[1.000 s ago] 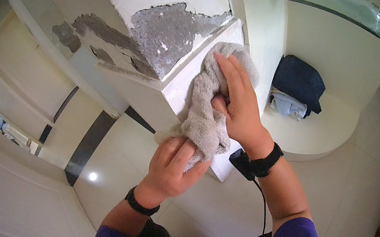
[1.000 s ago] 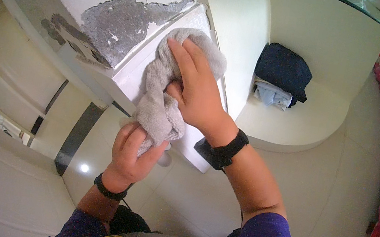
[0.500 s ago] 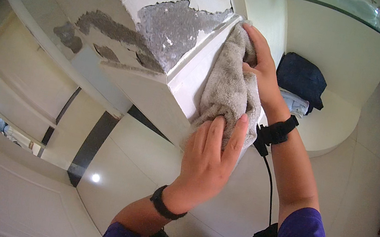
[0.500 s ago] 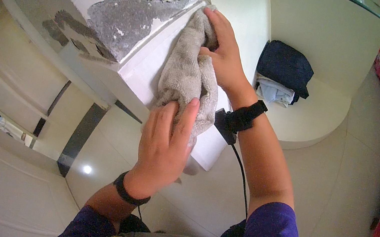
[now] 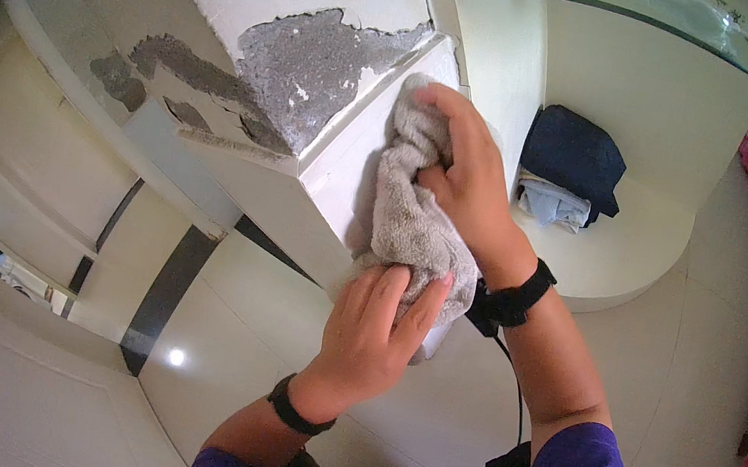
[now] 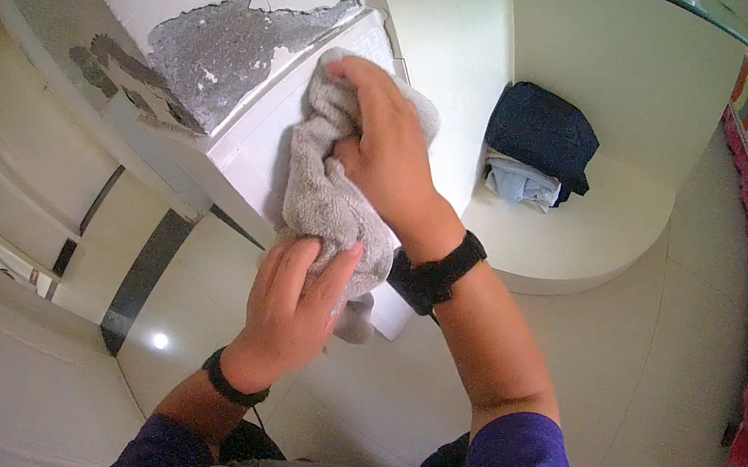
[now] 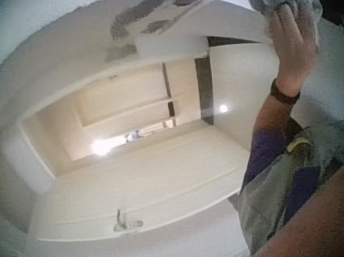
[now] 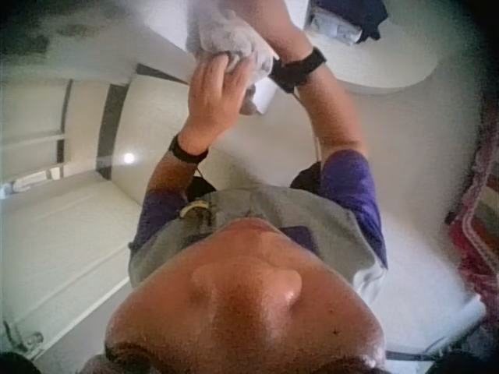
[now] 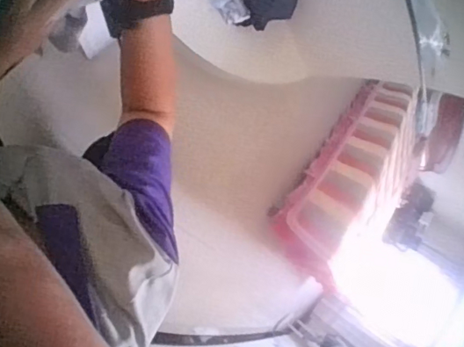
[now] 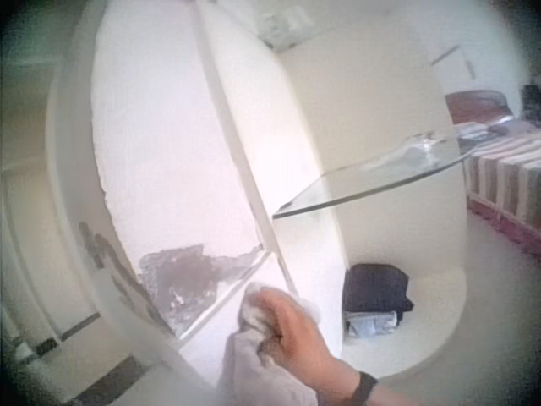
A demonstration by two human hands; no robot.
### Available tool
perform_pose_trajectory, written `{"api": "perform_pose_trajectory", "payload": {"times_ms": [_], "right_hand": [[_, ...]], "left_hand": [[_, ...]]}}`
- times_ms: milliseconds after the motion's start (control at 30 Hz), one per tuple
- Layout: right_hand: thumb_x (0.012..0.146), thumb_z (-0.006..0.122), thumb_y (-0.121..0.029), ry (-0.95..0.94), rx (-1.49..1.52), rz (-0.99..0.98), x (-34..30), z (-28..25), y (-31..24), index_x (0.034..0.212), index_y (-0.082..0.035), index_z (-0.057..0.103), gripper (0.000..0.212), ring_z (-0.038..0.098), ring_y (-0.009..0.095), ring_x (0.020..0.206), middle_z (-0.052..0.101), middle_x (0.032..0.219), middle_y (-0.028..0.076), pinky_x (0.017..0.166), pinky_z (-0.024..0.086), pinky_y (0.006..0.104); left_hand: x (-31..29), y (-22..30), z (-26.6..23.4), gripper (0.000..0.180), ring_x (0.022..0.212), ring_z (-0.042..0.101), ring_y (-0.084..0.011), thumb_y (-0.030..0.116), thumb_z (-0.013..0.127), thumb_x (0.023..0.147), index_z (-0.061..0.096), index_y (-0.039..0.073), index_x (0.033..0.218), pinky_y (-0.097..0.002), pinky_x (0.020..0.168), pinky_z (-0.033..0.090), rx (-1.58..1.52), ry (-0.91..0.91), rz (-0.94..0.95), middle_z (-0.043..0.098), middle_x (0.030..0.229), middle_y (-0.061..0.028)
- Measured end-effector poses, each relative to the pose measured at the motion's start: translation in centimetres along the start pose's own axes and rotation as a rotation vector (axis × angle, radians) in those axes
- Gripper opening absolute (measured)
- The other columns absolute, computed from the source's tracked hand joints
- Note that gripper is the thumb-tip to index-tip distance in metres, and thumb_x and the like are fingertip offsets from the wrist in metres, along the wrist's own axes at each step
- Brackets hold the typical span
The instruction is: The person wipes a white built-in shelf unit and a glass shelf with a cloth.
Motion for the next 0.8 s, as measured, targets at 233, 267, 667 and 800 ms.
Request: {"api": "perform_pose_trajectory", "payload": {"times_ms": [233,267,667,800], "right_hand": [[0.069,0.054,0.007,0.067,0.101,0.262,-0.5,-0.3,1.3,0.139,-0.003,0.032,0.074,0.045,0.041,0.123,0.047,0.132,0.026,0.104,0.036,0.0388],[0.068,0.053,0.008,0.061,0.092,0.207,-1.0,0.2,0.7,0.139,-0.003,0.033,0.075,0.044,0.041,0.125,0.046,0.133,0.026,0.105,0.035,0.0386],[0.074,0.050,0.008,-0.175,0.176,0.413,-8.6,-1.3,-0.6,0.123,0.000,0.045,0.049,0.053,0.022,0.106,0.053,0.113,0.013,0.094,0.042,0.0323],[0.075,0.055,0.004,-0.189,-0.035,0.185,-7.6,-0.2,-5.7,0.123,0.001,0.044,0.049,0.052,0.028,0.107,0.051,0.113,0.017,0.096,0.040,0.0353]], "left_hand": [[-0.3,-0.4,-1.1,0.061,0.092,0.052,-0.0354,-0.002,0.068,0.064,0.056,0.007,0.123,-0.0444,0.080,0.046,-0.099,0.044,-0.084,0.048,0.107,-0.0179],[-0.8,-0.7,-1.1,0.061,0.092,0.052,-0.0354,-0.002,0.068,0.064,0.056,0.007,0.123,-0.0444,0.080,0.046,-0.101,0.055,-0.101,0.048,0.107,-0.0179],[-9.5,-5.2,-0.5,0.047,0.087,0.056,-0.0339,0.008,0.066,0.072,0.051,0.015,0.116,-0.0404,0.074,0.049,-0.154,0.145,-0.209,0.051,0.102,-0.0142],[-7.6,-8.4,-4.3,0.050,0.094,0.055,-0.0368,-0.002,0.061,0.072,0.053,0.008,0.120,-0.0393,0.081,0.047,-0.395,0.419,-0.473,0.053,0.111,-0.0198]]}}
Point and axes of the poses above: each hand's wrist, its own x-axis towards the middle knuckle, its own z-axis out of the palm, y = z × x, the point moved 7 cm from there along x, towards the middle knuckle
